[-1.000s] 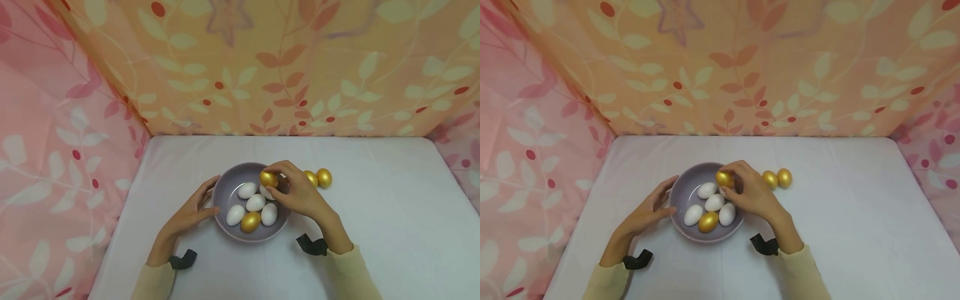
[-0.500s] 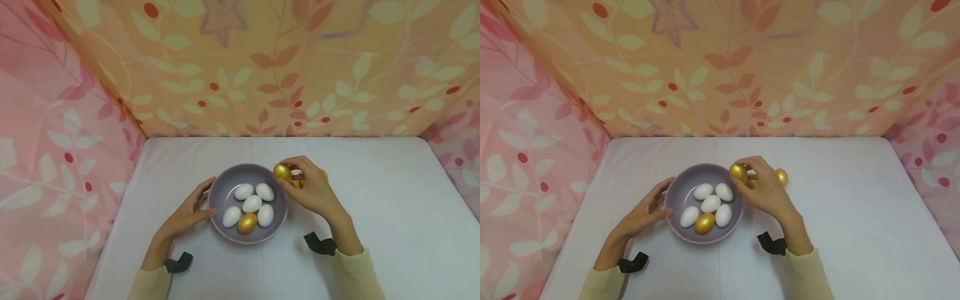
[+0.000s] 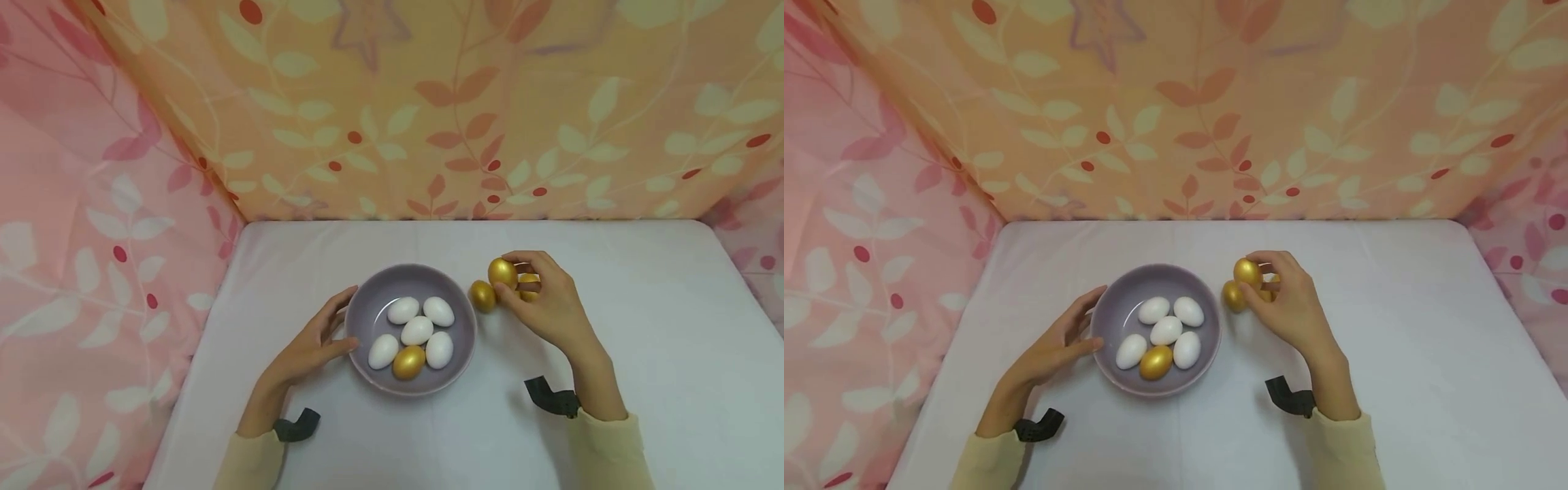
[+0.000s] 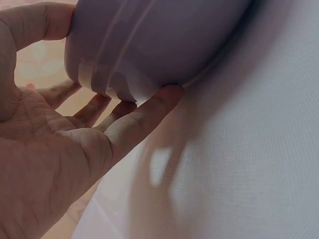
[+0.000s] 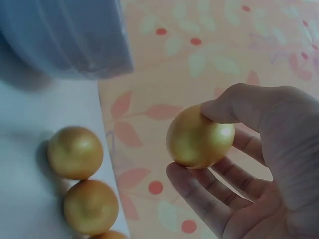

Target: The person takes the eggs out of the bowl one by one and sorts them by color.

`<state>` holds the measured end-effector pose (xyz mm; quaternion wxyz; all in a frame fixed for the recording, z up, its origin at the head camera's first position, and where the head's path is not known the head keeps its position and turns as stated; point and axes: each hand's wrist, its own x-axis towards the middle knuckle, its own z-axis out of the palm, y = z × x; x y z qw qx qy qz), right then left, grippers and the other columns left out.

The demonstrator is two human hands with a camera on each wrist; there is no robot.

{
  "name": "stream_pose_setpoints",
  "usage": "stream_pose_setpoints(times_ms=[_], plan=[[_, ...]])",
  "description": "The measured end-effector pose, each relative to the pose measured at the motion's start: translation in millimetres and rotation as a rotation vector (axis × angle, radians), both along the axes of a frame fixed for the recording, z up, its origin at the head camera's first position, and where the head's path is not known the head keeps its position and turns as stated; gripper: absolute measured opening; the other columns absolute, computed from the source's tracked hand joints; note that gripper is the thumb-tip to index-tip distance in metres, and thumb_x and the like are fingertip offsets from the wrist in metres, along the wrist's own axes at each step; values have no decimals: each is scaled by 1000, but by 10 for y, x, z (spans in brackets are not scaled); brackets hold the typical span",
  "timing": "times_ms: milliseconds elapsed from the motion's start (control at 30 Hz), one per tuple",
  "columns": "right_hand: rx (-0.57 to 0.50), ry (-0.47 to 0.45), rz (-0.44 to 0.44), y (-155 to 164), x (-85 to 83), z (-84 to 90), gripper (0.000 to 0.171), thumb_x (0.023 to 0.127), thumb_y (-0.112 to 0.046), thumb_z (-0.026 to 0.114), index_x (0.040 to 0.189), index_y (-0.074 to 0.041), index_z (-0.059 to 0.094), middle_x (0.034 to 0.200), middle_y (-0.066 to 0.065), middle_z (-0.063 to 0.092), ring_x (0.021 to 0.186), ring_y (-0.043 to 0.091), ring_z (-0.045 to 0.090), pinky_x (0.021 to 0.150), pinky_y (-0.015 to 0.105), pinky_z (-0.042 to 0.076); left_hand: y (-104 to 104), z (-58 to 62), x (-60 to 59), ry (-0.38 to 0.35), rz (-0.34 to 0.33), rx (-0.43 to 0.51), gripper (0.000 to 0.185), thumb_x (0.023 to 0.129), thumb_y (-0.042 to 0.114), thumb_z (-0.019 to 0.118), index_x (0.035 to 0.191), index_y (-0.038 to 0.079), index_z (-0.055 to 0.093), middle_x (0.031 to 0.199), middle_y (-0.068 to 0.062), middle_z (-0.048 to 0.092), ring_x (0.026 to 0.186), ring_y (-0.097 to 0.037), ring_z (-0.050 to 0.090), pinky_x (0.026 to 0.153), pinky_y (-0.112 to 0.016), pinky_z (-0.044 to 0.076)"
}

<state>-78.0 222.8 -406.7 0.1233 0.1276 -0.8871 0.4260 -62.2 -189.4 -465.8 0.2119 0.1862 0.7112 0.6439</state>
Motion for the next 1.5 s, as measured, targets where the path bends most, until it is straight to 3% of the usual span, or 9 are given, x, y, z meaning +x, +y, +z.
stream_pose_setpoints(times_ms=[300,767,1100,1500], plan=[[-6,-41,-74,193,-24,-66,45,90,-5,82,130,0,62,126,19,63,112,36,66,80,0,49,-1,6,5,-14,2,10,86,99,10,73,168,22,24,173,-11,27,159,-43,30,112,-18,43],[27,-115,-149,455,-37,-72,48,94,-14,80,135,1,59,130,22,63,115,41,65,78,-1,47,5,18,-7,-8,9,-4,86,98,11,73,168,24,25,173,-11,28,160,-42,29,112,-16,42],[62,-174,-203,623,-24,-189,46,96,-19,79,133,2,61,129,26,62,114,44,64,75,-3,45,8,8,13,-5,9,-7,85,98,10,73,168,24,26,173,-10,29,160,-42,29,112,-17,42],[102,-169,-277,722,-70,-284,51,96,-21,78,137,1,58,126,31,67,107,51,70,74,0,38,-4,-25,-10,-2,-1,14,86,99,8,72,168,21,24,173,-12,27,159,-43,29,112,-18,44]])
